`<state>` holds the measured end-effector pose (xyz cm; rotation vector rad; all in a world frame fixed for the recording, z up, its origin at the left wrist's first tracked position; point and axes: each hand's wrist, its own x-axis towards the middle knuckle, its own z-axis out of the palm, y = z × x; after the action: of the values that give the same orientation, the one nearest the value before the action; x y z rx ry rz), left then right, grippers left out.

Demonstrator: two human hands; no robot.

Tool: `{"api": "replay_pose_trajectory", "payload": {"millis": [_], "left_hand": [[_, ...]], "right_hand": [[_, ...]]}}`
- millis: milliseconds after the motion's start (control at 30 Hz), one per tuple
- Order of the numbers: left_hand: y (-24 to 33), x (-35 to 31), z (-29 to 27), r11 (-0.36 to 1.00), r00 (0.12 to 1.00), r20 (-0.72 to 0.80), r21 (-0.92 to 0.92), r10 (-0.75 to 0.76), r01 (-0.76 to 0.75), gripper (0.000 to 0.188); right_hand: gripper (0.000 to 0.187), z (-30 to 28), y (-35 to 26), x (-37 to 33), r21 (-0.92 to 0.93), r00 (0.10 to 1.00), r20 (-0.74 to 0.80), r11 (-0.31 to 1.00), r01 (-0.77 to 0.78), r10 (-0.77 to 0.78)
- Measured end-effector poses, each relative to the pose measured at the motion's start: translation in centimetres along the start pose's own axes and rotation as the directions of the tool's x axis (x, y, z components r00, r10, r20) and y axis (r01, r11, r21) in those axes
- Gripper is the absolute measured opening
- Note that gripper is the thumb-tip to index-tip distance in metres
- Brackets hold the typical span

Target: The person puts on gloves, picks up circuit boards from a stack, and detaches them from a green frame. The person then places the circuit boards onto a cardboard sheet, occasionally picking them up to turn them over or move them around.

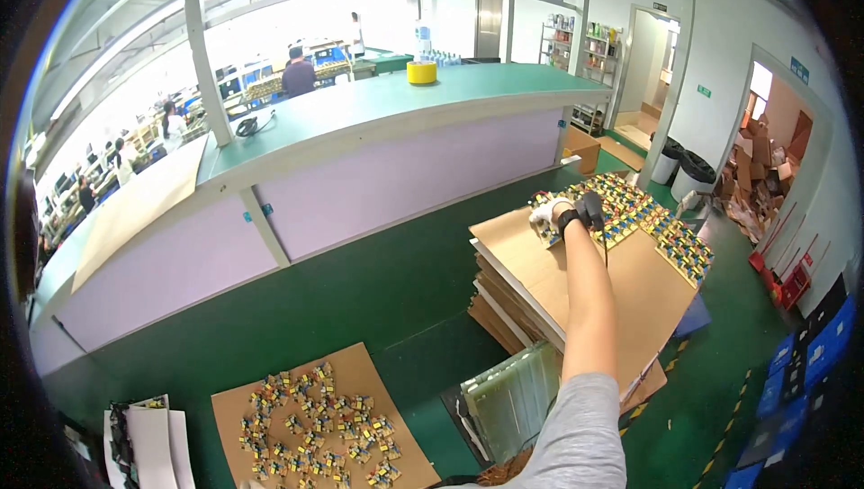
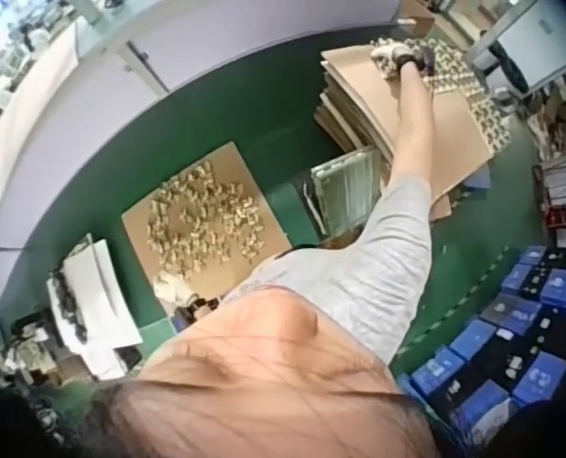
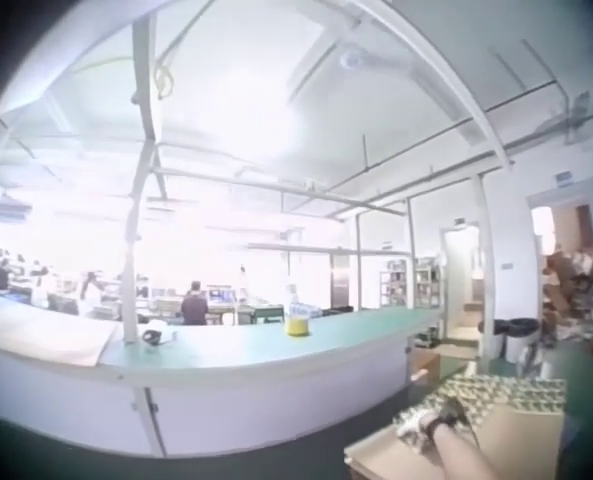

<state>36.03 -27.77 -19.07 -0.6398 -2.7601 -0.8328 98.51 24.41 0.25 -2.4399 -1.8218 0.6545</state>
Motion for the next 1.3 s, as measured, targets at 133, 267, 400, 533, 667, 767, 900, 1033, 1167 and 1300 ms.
{"api": "replay_pose_trajectory", "payload": {"millis": [133,267,400,533,667,767,900,1033,1167,1300], "left_hand": [[1.7,0.0,1.5,0.983,0.993,-0.042,-0.142,0.107,-0.112,0.042],[5.5,-0.8,3.0,0.881,0.993,0.1,-0.473,0.063,-0.008,0.031],[9.8,-2.4,2.9,0.797,0.944,0.084,-0.562,0.32,-0.22,0.027],[12.7,-5.5,2.3,0.687,0.868,0.201,-0.7,0.454,-0.197,0.025],[14.2,-7.7,2.6,0.681,0.775,0.26,-0.677,0.576,-0.279,0.024],[14.7,-8.6,2.6,0.647,0.729,0.256,-0.692,0.635,-0.321,0.025],[15.3,-9.3,2.7,0.632,0.706,0.274,-0.711,0.653,-0.308,0.025],[15.5,-10.1,2.7,0.624,0.709,0.276,-0.726,0.649,-0.288,0.024],[15.2,-10.8,2.6,0.646,0.732,0.31,-0.728,0.607,-0.228,0.023],[15.2,-11.6,2.4,0.649,0.707,0.33,-0.723,0.626,-0.238,0.024]], "right_hand": [[0.048,-0.7,-1.7,-9.1,0.367,0.988,-0.045,0.917,0.154,-0.148],[0.05,-0.2,-4.5,-21.6,0.613,0.953,-0.104,0.736,0.288,-0.285],[0.049,6.2,-3.0,-33.1,0.615,0.93,-0.229,0.698,0.367,-0.287],[0.05,17.5,1.5,-38.6,0.335,0.885,-0.466,0.927,0.168,0.008],[0.048,27.0,5.1,-37.7,0.409,0.836,-0.501,0.912,-0.001,0.225],[0.045,31.1,5.5,-36.4,0.43,0.765,-0.615,0.894,0.123,0.191],[0.04,32.1,5.1,-34.7,0.453,0.66,-0.723,0.862,0.227,0.206],[0.03,31.3,5.3,-33.1,0.477,0.643,-0.731,0.844,0.246,0.226],[0.027,31.7,6.6,-32.6,0.479,0.684,-0.705,0.837,0.264,0.187],[0.029,32.4,8.2,-31.4,0.458,0.683,-0.72,0.824,0.334,0.123]]}}
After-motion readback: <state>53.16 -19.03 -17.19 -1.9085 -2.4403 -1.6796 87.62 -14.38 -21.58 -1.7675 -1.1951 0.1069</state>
